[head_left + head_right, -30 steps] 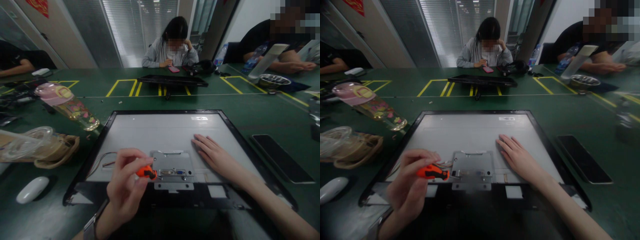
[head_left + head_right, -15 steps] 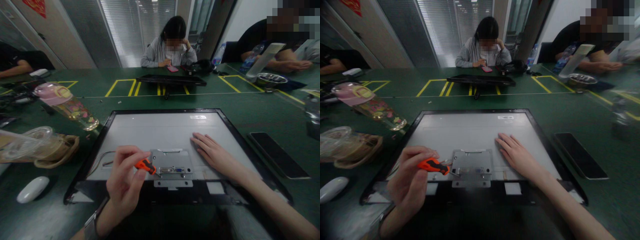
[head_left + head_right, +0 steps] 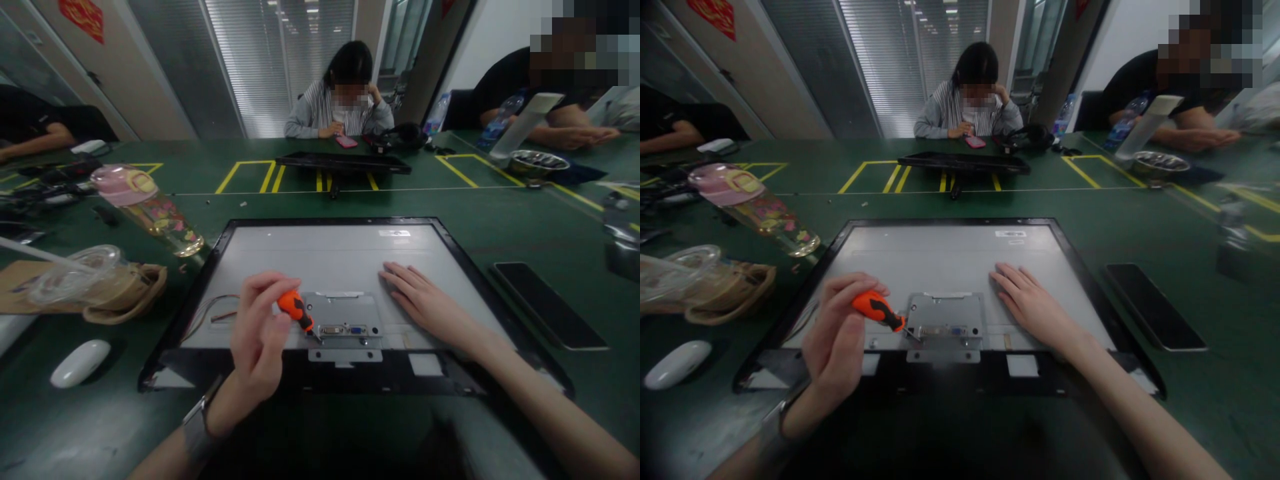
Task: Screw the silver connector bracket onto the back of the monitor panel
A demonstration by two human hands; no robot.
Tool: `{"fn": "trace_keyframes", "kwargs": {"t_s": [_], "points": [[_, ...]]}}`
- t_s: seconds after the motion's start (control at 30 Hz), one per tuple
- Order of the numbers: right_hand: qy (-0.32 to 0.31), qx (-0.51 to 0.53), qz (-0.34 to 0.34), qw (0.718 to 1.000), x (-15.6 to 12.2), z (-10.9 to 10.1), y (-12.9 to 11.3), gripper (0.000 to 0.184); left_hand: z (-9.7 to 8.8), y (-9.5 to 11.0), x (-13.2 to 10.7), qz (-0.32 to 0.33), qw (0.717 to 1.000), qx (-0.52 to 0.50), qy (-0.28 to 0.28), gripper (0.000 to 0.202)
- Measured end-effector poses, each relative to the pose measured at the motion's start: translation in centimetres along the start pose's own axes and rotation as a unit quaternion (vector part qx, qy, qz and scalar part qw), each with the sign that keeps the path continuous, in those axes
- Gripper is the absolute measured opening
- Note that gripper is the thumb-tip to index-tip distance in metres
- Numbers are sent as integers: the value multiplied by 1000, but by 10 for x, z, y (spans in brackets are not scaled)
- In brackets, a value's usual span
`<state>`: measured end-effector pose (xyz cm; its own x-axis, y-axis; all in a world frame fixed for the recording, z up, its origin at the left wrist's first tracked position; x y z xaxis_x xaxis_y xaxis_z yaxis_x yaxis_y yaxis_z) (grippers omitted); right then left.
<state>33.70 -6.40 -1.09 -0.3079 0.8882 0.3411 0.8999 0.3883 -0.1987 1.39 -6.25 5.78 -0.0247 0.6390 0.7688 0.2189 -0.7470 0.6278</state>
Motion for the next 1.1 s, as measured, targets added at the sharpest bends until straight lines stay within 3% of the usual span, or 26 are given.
{"fn": "trace_keyframes", "kwargs": {"t_s": [0.17,0.33,0.43,0.7,0.93,1.1], "points": [[-8,3,-6,1000,1,-2,-1,44,0,4,-2,8,1000,-2,-9,38],[-3,9,2,1000,1,-2,-1,44,1,4,0,50,999,7,20,26],[-4,10,3,1000,1,0,-1,45,2,5,-1,63,998,8,8,22],[-1,18,8,1000,2,0,1,44,3,13,0,76,997,1,5,31],[9,18,8,1000,3,2,1,43,6,15,13,137,990,2,23,14],[9,25,14,1000,5,1,1,44,8,14,19,97,995,-18,-27,17]]}}
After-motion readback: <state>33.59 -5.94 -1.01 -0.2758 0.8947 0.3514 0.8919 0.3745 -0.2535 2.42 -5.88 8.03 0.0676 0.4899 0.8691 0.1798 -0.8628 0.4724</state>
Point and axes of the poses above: each hand's wrist, its own x-axis towards the middle knuckle, its own z-axis out of the palm, y = z × x, the point moved 1 cm from there along x, towards the middle knuckle, and after that the axes turned 8 degrees about y, right-handed, at the moved point
